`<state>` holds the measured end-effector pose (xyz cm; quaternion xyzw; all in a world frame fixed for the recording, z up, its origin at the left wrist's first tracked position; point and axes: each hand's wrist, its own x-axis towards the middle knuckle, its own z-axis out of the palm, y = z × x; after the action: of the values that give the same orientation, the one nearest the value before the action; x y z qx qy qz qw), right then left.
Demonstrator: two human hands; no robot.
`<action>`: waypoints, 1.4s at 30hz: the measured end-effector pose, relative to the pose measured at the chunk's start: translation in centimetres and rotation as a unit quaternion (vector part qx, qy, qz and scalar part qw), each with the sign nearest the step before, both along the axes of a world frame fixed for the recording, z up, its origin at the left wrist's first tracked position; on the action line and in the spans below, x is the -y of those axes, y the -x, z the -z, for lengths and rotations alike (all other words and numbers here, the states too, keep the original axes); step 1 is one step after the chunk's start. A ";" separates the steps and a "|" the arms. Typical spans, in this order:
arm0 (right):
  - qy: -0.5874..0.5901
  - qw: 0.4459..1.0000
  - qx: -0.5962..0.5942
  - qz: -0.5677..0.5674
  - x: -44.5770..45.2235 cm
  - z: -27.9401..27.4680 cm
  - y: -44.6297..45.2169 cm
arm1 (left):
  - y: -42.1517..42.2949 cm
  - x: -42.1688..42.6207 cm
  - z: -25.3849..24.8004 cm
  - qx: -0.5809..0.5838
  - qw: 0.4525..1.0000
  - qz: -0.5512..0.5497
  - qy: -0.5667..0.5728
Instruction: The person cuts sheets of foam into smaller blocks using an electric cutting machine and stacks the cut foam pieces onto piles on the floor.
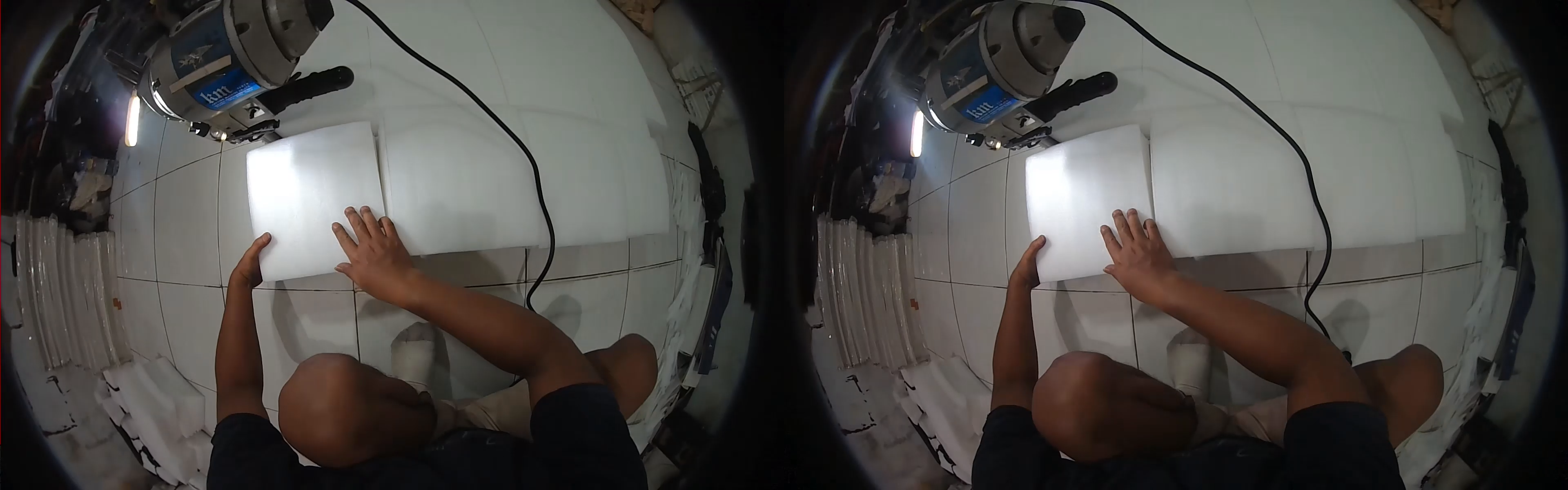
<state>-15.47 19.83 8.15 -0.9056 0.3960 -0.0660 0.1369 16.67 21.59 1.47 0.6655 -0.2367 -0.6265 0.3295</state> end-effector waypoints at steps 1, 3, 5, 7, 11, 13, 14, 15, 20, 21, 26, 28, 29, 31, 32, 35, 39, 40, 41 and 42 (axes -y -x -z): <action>-0.007 1.000 -0.005 -0.001 0.1 0.0 0.0 | -0.1 0.2 -0.2 -0.003 1.000 0.018 0.001; 0.007 1.000 -0.015 -0.003 0.0 0.1 -0.1 | 0.0 0.2 -0.5 -0.005 0.999 0.034 0.000; 0.021 1.000 -0.019 -0.005 -0.2 0.1 -0.1 | 0.5 0.1 -1.1 0.012 0.999 0.030 -0.005; 0.032 0.999 -0.007 -0.011 -0.3 -0.4 0.4 | 0.4 -0.7 -0.7 0.000 1.000 0.017 0.012; 0.031 0.971 0.224 -0.079 -0.8 -1.9 3.5 | 0.8 -5.5 -0.3 -0.050 0.995 -0.064 0.065; -0.027 0.946 0.305 -0.109 -1.9 -2.3 5.6 | 1.7 -8.7 -0.5 -0.059 0.988 -0.118 0.075; -0.041 0.941 0.314 -0.118 -3.2 -1.8 6.2 | 1.9 -11.3 -1.0 -0.066 0.981 -0.166 0.080; -0.171 0.936 0.303 -0.053 -4.5 -1.1 6.6 | 1.1 -13.9 0.7 -0.065 0.968 -0.231 0.070; -0.472 0.819 0.284 0.160 -9.2 5.6 6.6 | 2.8 -26.5 1.6 -0.059 0.954 -0.295 0.010; -0.593 0.724 0.306 0.175 -9.3 6.9 6.3 | 3.0 -27.9 1.4 -0.125 0.948 -0.293 -0.006; -0.680 0.685 0.252 0.066 -8.2 7.4 3.8 | 10.1 -34.3 0.7 -0.124 0.922 -0.366 -0.019; -0.624 0.732 0.273 0.028 -8.5 7.7 2.8 | 12.7 -34.7 0.0 -0.079 0.916 -0.393 0.001; -0.596 0.746 0.298 0.005 -8.6 8.7 1.9 | 13.1 -34.1 -0.5 -0.046 0.919 -0.392 0.017; -0.596 0.754 0.277 0.000 -8.3 8.1 1.6 | 13.3 -32.1 -1.6 0.022 0.924 -0.378 0.052; -0.608 0.750 0.255 -0.052 -8.2 8.7 1.0 | 13.5 -30.7 -2.0 0.050 0.929 -0.360 0.068; -0.612 0.715 0.321 -0.104 -8.2 2.7 1.2 | 14.2 -25.7 -4.3 0.136 0.937 -0.296 0.130; -0.564 0.708 0.364 -0.220 -5.4 -2.2 -1.7 | 16.1 -18.7 -8.4 0.220 0.924 -0.221 0.222; -0.570 0.701 0.354 -0.243 -4.9 -5.7 -0.7 | 16.3 -17.4 -9.6 0.238 0.918 -0.204 0.243; -0.533 0.727 0.349 -0.256 -4.5 -7.9 -0.9 | 16.7 -16.1 -11.0 0.252 0.911 -0.191 0.265; -0.494 0.752 0.344 -0.269 -4.1 -10.0 -1.2 | 16.5 -14.7 -12.4 0.268 0.903 -0.175 0.288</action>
<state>-14.23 23.88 18.17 -0.6974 0.0396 -0.1288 0.7039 0.19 36.29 13.87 0.7150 -0.3657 -0.2616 0.5353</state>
